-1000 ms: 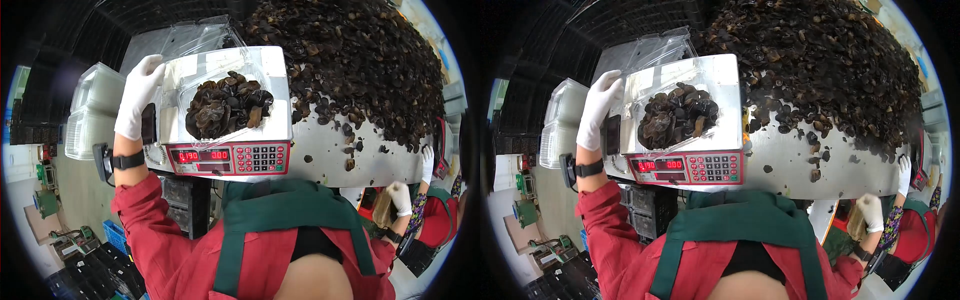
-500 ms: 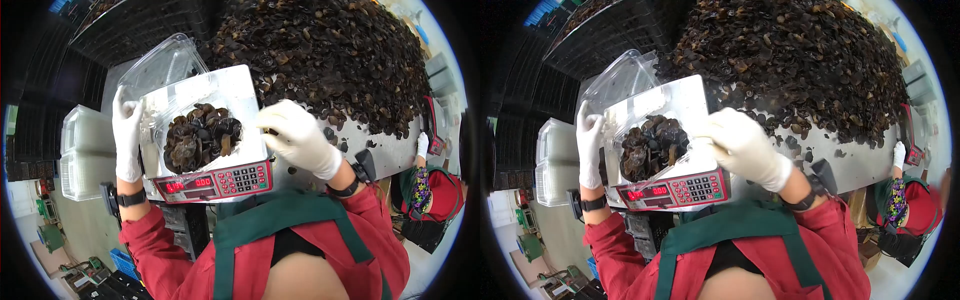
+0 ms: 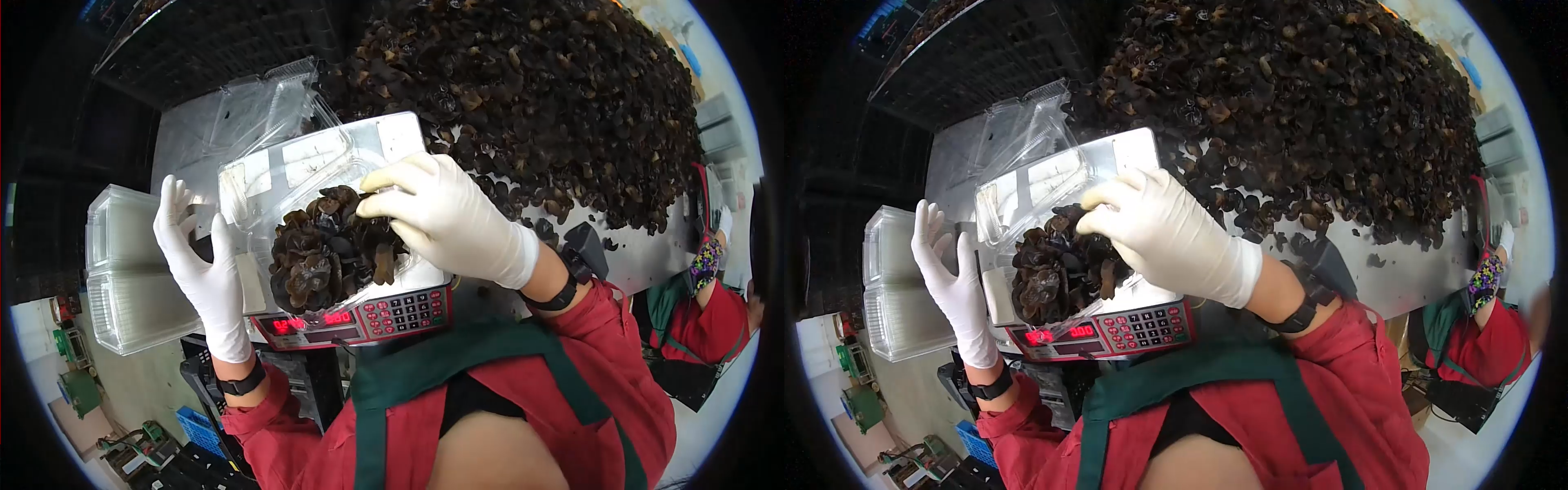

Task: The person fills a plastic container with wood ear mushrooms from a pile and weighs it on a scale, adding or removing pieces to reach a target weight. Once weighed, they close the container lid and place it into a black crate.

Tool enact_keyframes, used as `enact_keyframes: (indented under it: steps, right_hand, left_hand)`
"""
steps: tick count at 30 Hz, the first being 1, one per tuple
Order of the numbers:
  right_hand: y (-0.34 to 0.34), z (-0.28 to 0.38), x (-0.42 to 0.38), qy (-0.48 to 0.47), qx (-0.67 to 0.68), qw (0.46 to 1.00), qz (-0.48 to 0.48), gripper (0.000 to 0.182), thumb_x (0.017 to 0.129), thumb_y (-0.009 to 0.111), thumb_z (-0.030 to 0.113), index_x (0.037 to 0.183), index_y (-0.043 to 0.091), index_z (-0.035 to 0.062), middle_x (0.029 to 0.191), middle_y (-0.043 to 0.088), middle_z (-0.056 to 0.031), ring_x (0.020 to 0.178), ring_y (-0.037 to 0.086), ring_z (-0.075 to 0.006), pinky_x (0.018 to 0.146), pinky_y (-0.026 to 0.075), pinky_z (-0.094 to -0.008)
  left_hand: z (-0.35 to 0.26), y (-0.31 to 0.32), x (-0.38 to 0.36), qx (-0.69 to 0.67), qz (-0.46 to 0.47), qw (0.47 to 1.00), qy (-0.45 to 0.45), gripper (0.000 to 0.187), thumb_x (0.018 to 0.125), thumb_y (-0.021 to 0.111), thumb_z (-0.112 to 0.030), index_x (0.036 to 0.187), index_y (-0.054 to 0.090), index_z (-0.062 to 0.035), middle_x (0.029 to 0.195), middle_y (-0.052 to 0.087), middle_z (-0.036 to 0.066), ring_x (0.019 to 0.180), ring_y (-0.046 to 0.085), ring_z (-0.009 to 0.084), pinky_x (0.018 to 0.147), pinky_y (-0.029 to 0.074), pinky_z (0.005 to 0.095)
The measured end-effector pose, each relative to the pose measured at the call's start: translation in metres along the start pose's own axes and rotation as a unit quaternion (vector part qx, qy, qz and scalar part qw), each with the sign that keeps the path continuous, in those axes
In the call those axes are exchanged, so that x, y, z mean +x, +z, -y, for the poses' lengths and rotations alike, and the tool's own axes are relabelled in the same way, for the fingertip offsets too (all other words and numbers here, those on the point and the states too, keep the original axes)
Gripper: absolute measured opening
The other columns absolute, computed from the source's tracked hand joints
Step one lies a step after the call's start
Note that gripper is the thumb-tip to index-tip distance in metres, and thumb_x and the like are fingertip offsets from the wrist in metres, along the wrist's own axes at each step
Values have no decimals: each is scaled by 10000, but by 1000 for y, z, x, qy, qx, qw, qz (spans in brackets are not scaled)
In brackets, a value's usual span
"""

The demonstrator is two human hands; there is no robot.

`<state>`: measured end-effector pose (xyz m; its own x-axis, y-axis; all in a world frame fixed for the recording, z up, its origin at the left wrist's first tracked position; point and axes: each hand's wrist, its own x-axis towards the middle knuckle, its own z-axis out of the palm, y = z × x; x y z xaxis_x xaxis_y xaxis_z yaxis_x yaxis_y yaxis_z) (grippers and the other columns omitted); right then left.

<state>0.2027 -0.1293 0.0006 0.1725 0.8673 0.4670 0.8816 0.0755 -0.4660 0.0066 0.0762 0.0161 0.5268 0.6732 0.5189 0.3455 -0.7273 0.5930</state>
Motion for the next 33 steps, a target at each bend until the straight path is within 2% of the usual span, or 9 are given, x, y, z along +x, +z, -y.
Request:
enact_keyframes:
  steps: [4,8,11,17,20,22,25,30,33]
  right_hand:
    - [-11,6,0,-68,91,991,73,206,692,682,106,898,693,107,1136,633,-77,1114,579,-258,961,437,-421]
    - [5,8,-2,-107,42,992,45,45,746,673,141,772,685,106,1062,660,-61,1076,597,-228,981,421,-404]
    - [1,8,1,-58,131,989,39,58,762,734,117,801,693,106,977,691,4,1049,627,-191,976,405,-377]
    - [-5,-8,-3,42,214,975,-49,118,739,772,29,812,685,62,893,696,-40,906,647,-214,829,481,-332]
    - [-6,-8,0,70,238,967,-65,106,769,757,16,852,694,35,898,694,-60,831,646,-175,722,499,-290]
    - [-11,1,3,244,305,920,-28,82,833,741,46,900,704,16,851,698,-40,712,622,-92,646,491,-256]
    - [-11,5,6,344,375,860,-32,79,895,706,58,936,702,-10,805,699,-22,663,602,-36,600,495,-222]
    - [-8,-3,0,353,438,826,-40,76,913,684,34,963,698,-21,818,709,-35,740,655,-62,657,546,-225]
    - [-4,-5,-4,324,431,838,-82,88,916,686,83,945,714,4,749,678,-4,655,589,-30,579,484,-216]
  left_hand:
    - [7,2,-3,0,34,999,5,555,928,575,12,1459,438,-76,1402,509,114,1227,521,216,1025,417,359]
    - [11,3,-3,-44,41,998,-23,545,891,625,-21,1416,491,-72,1338,544,111,1192,547,233,998,439,360]
    - [13,0,-5,-30,50,998,-17,496,899,626,-29,1383,523,-66,1321,555,107,1184,550,229,994,440,354]
    - [5,-1,5,-26,73,997,-3,372,892,649,-34,1261,618,-62,1204,624,90,1109,588,217,950,455,340]
    - [-20,5,13,-29,185,979,76,242,832,693,-22,1070,684,-59,1023,668,91,962,630,237,853,484,333]
    - [-36,13,16,4,264,954,140,298,824,688,12,1116,675,-48,971,656,80,915,630,205,845,485,304]
    - [-50,28,19,56,343,920,179,295,791,733,-108,1074,655,-77,917,591,97,938,583,307,853,447,403]
    - [-48,37,20,109,350,904,220,275,767,737,-54,1031,658,-69,926,579,113,939,583,331,824,466,408]
    - [-46,35,20,68,310,924,215,231,771,741,-37,989,667,-57,856,584,111,829,598,284,748,476,364]
